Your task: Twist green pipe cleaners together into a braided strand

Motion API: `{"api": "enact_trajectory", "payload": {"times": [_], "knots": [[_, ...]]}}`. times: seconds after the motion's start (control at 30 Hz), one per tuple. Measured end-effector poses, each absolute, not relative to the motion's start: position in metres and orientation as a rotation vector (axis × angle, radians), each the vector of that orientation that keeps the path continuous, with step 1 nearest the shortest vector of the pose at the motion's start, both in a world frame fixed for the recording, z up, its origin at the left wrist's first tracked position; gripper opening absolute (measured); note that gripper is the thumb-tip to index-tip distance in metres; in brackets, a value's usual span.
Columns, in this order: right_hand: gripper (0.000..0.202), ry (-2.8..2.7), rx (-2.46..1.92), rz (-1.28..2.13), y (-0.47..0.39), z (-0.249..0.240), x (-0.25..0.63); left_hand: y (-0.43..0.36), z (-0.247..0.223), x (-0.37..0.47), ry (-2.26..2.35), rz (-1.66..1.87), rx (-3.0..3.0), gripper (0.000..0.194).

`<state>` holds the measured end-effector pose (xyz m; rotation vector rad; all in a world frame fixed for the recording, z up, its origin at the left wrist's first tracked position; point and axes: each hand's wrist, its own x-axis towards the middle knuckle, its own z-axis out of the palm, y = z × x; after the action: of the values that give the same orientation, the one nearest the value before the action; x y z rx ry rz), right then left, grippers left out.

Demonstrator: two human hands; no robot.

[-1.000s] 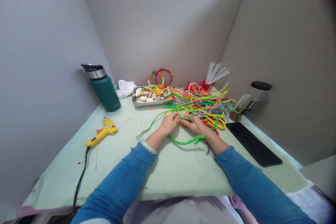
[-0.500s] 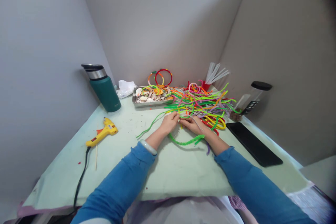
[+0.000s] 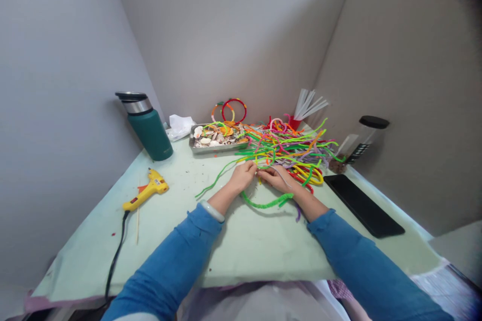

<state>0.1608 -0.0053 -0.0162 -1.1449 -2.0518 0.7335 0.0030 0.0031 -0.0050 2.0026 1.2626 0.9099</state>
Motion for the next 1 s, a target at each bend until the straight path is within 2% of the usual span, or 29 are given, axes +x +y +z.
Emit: {"api": "enact_trajectory", "payload": {"times": [0.53, 0.87, 1.0], "knots": [[0.043, -2.026, -1.237, 0.725, -0.013, -0.004, 0.162, 0.003, -0.004, 0.002, 1.262, 0.904, 2.027, 0.024], [0.043, -1.992, -1.204, 0.731, -0.011, -0.008, 0.162, 0.003, -0.005, 0.001, 1.233, 0.915, 2.11, 0.023], [0.037, -1.969, -1.121, 0.745, -0.011, -0.01, 0.161, 0.002, -0.006, 0.002, 1.209, 0.906, 2.185, 0.021]]}}
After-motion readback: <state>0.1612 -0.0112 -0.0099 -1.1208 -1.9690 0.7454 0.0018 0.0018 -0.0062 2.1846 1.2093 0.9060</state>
